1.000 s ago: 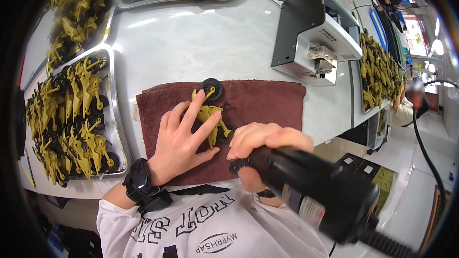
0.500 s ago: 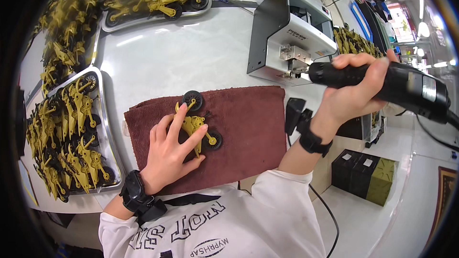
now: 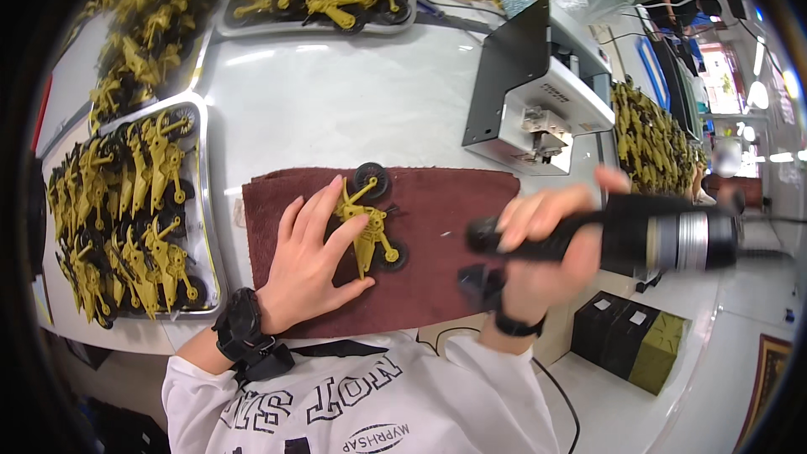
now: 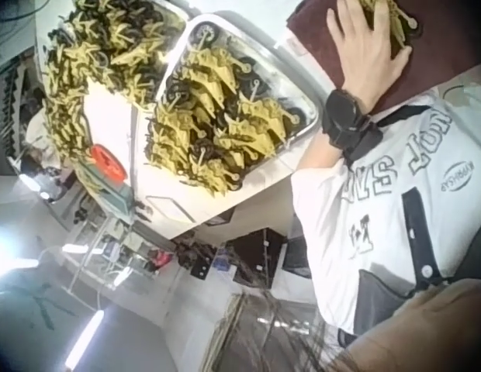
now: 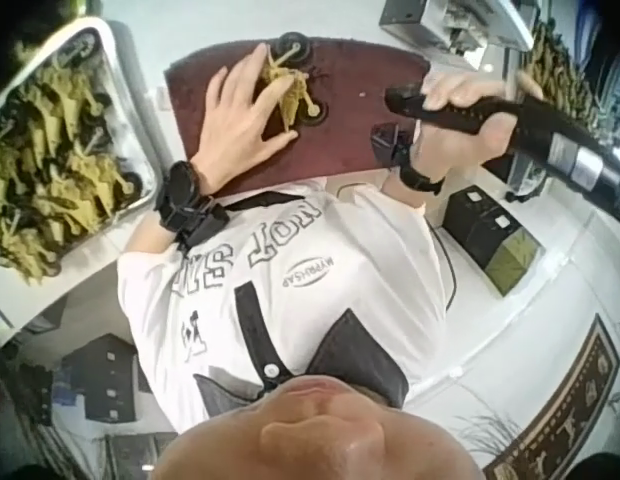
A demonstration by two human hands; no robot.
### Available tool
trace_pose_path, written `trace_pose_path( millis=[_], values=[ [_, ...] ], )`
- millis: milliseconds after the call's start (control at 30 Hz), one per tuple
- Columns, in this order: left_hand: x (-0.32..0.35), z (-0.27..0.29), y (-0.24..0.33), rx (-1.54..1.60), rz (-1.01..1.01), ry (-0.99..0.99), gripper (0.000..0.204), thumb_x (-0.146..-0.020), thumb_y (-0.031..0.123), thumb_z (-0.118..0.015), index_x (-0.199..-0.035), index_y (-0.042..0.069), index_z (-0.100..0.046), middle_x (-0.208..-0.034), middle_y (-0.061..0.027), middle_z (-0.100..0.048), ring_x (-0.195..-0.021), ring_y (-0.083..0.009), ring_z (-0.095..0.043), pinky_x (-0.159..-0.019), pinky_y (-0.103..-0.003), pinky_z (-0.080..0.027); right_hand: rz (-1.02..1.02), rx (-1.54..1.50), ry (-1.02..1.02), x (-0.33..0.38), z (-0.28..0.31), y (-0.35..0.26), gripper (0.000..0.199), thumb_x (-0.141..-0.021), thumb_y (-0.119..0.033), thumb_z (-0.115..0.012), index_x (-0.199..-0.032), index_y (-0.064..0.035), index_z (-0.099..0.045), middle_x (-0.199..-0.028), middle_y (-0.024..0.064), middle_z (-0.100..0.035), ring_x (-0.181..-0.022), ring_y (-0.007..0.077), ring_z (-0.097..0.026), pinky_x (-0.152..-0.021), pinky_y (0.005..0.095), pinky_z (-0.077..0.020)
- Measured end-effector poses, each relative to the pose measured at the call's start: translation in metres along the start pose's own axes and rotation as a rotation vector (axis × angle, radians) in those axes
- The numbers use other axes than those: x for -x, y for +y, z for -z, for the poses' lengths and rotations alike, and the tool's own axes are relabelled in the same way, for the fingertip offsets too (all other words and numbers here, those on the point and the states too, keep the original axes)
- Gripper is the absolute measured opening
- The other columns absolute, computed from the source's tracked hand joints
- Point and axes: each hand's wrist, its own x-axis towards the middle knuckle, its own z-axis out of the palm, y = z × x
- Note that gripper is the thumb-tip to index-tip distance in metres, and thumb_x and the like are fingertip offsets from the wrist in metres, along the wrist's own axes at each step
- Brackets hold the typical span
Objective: Using an electric screwdriver to assemble small yellow and black toy motorcycle models on a workbench.
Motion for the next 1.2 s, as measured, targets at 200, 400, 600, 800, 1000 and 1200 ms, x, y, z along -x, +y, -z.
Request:
trace_pose_path(
  millis=[200, 400, 600, 800, 1000, 1200],
  values=[
    [0.001, -0.001, -0.005, 0.064, -0.076, 0.029, 0.06, -0.057, 0.023, -0.079, -0.111, 0.013, -0.054, -0.139, -0.0243, -0.029, -0.121, -0.0377, -0.039, -0.097, -0.046, -0.034, 0.094, 0.005, -0.11, 0.025, -0.059, 0.015, 0.07, -0.084, -0.031, -0.066, -0.133, -0.0054, -0.023, -0.08, 0.0126, -0.057, -0.062, 0.0244, -0.059, -0.061, 0.039, -0.0495],
    [0.002, -0.003, -0.005, 0.026, -0.099, 0.065, 0.054, -0.054, 0.023, -0.08, -0.102, 0.011, -0.058, -0.136, -0.0234, -0.035, -0.119, -0.0376, -0.042, -0.093, -0.045, -0.038, 0.005, 0.022, -0.085, 0.022, -0.058, 0.034, 0.07, -0.082, -0.023, -0.069, -0.131, -0.0013, -0.024, -0.077, 0.01, -0.055, -0.063, 0.019, -0.057, -0.061, 0.0332, -0.0509],
    [0.004, -0.003, -0.005, 0.012, -0.094, 0.053, 0.055, -0.053, 0.024, -0.08, -0.103, 0.012, -0.06, -0.136, -0.0228, -0.037, -0.118, -0.0382, -0.044, -0.091, -0.045, -0.039, 0.0, 0.126, -0.02, 0.021, -0.063, 0.056, 0.054, -0.083, -0.021, -0.061, -0.123, -0.0026, -0.029, -0.073, 0.0082, -0.052, -0.052, 0.0171, -0.053, -0.051, 0.0309, -0.0484],
    [0.001, -0.005, -0.006, 0.003, -0.095, 0.048, 0.058, -0.053, 0.025, -0.08, -0.106, 0.014, -0.061, -0.136, -0.0215, -0.038, -0.118, -0.0377, -0.044, -0.089, -0.045, -0.039, 0.024, 0.009, -0.116, 0.021, -0.062, 0.057, 0.048, -0.076, 0.004, -0.061, -0.113, -0.0042, -0.032, -0.07, 0.0084, -0.055, -0.056, 0.0162, -0.055, -0.056, 0.0293, -0.049],
    [0.001, -0.002, -0.005, -0.016, -0.055, 0.053, 0.057, -0.052, 0.023, -0.08, -0.106, 0.017, -0.062, -0.136, -0.0189, -0.039, -0.111, -0.0332, -0.047, -0.085, -0.041, -0.039, -0.034, -0.028, -0.097, 0.018, -0.049, 0.051, 0.053, -0.078, -0.001, -0.065, -0.119, -0.0054, -0.032, -0.072, 0.0095, -0.056, -0.061, 0.0201, -0.057, -0.058, 0.0335, -0.0491],
    [0.0, -0.002, 0.0, -0.021, -0.055, 0.048, 0.053, -0.053, 0.023, -0.08, -0.102, 0.017, -0.063, -0.137, -0.0185, -0.037, -0.11, -0.0319, -0.046, -0.084, -0.04, -0.038, 0.341, 0.388, 0.336, -0.048, 0.015, -0.034, 0.041, -0.089, -0.029, -0.048, -0.121, -0.0054, -0.038, -0.065, 0.0058, -0.051, -0.046, 0.0163, -0.047, -0.049, 0.0331, -0.0434]
  ],
)
